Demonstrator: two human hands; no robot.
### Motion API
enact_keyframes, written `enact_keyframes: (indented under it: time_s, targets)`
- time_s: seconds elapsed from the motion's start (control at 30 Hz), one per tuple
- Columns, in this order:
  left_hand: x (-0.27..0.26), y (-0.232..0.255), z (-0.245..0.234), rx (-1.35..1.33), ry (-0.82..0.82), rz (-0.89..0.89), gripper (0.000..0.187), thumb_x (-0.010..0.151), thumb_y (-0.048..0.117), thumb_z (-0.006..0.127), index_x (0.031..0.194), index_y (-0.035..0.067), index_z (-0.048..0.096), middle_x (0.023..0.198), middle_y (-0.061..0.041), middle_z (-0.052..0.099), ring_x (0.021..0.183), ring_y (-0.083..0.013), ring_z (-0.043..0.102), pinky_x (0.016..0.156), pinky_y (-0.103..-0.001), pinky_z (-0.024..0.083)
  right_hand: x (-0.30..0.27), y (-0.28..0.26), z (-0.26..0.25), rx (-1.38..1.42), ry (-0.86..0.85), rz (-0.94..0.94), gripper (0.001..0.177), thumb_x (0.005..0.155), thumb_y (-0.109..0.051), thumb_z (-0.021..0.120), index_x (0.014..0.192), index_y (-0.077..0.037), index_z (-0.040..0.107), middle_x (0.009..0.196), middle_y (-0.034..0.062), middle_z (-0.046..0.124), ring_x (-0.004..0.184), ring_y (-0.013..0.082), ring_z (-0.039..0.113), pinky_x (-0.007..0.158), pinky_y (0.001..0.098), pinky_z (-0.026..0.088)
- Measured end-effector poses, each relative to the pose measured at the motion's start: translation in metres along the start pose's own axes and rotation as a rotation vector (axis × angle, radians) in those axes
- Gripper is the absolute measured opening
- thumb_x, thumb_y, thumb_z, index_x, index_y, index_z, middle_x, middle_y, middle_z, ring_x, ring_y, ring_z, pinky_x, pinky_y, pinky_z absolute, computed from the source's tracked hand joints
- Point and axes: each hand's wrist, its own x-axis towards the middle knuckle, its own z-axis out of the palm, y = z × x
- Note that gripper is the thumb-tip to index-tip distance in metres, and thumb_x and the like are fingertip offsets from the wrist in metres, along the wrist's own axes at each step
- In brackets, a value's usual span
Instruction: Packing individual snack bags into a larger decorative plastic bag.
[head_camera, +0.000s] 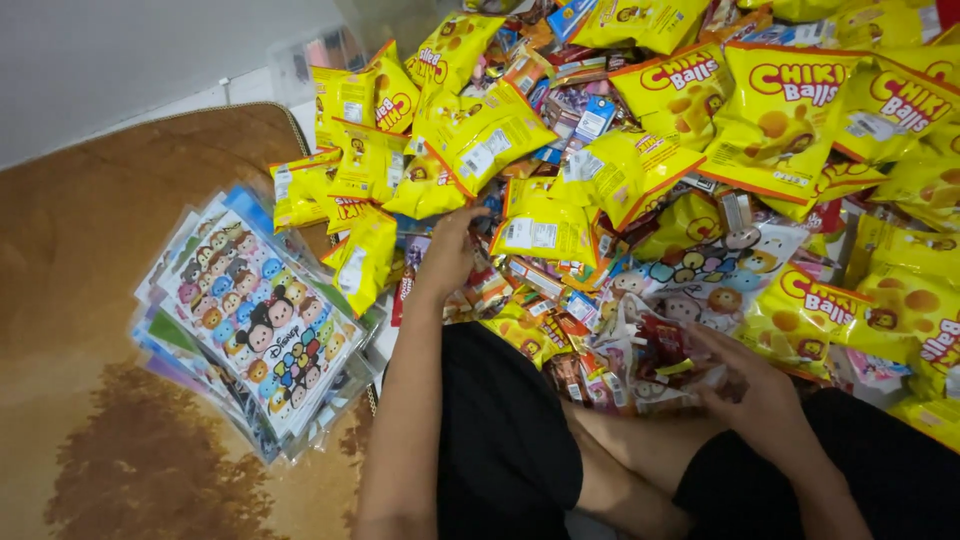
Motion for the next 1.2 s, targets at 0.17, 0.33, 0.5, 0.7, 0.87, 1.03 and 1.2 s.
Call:
enact_keyframes:
  time_s: [0.17,0.33,0.5,0.7,0.87,1.03,1.2]
  targets:
    - [0.017,-0.064,0.025,0.441,0.004,0.080,0.067,0.084,-0.006,0.052,0.150,0.008,0.047,0.157,-0.021,0.039,0.142,-0.0433,0.035,0.114,-0.056,0.033,-0.001,-0.001,0.000,0.016,0.008,0.015,0.082,0.078,-0.004,0.076,0.149,-0.039,0.052,0.156,-0.0077,0.055,0.066,0.0152,0.066,0.061,0.0328,0.053]
    - [0.013,-0.029,0.042,0.356,-0.305,0.096,0.071,0.089,0.010,0.059,0.152,0.037,0.041,0.169,-0.010,0.018,0.152,-0.0421,0.014,0.113,-0.064,0.029,0.000,0.002,0.002,0.030,0.029,-0.005,0.081,0.078,-0.003,0.075,0.148,-0.035,0.054,0.151,-0.0077,0.059,0.063,0.0120,0.056,0.060,0.0306,0.049]
    - [0.008,0.014,0.046,0.232,-0.325,0.124,0.083,0.075,-0.019,0.052,0.136,0.035,0.063,0.165,-0.009,0.033,0.153,-0.0396,0.017,0.117,-0.065,0.015,-0.003,-0.004,0.001,0.083,0.036,-0.021,0.082,0.077,0.001,0.074,0.149,-0.033,0.054,0.153,-0.0079,0.058,0.061,0.0111,0.052,0.059,0.0283,0.048]
    - [0.027,-0.019,0.057,0.573,0.021,-0.052,0.080,0.069,-0.007,0.079,0.142,0.004,0.048,0.129,-0.019,0.062,0.114,-0.0391,0.063,0.089,-0.052,0.056,0.000,0.003,0.003,0.051,0.020,0.017,0.079,0.079,-0.004,0.075,0.147,-0.038,0.055,0.156,-0.0063,0.055,0.077,0.0123,0.071,0.069,0.0300,0.055]
    - [0.058,-0.068,0.085,0.872,-0.086,-0.246,0.047,0.099,0.013,0.046,0.146,0.011,0.046,0.127,-0.014,0.066,0.130,-0.0341,0.050,0.098,-0.054,0.048,0.002,0.009,0.003,0.018,0.005,0.010,0.081,0.079,-0.003,0.075,0.149,-0.037,0.052,0.155,-0.0114,0.054,0.058,0.0124,0.054,0.057,0.0300,0.049]
    - [0.066,-0.058,0.089,0.942,0.025,-0.321,0.036,0.092,0.008,0.062,0.128,0.009,0.059,0.110,-0.010,0.073,0.099,-0.0271,0.071,0.074,-0.041,0.060,0.004,0.012,0.005,0.047,0.031,0.014,0.079,0.076,-0.005,0.075,0.147,-0.036,0.055,0.152,-0.0091,0.059,0.067,0.0122,0.065,0.065,0.0289,0.053]
    - [0.076,-0.082,0.100,0.935,-0.010,-0.247,0.042,0.092,0.001,0.053,0.132,0.015,0.061,0.134,-0.012,0.058,0.112,-0.0333,0.065,0.076,-0.049,0.061,0.005,0.016,0.008,0.102,0.095,-0.155,0.076,0.073,-0.003,0.073,0.144,-0.025,0.059,0.151,0.0008,0.060,0.135,0.0140,0.058,0.099,0.0260,0.047]
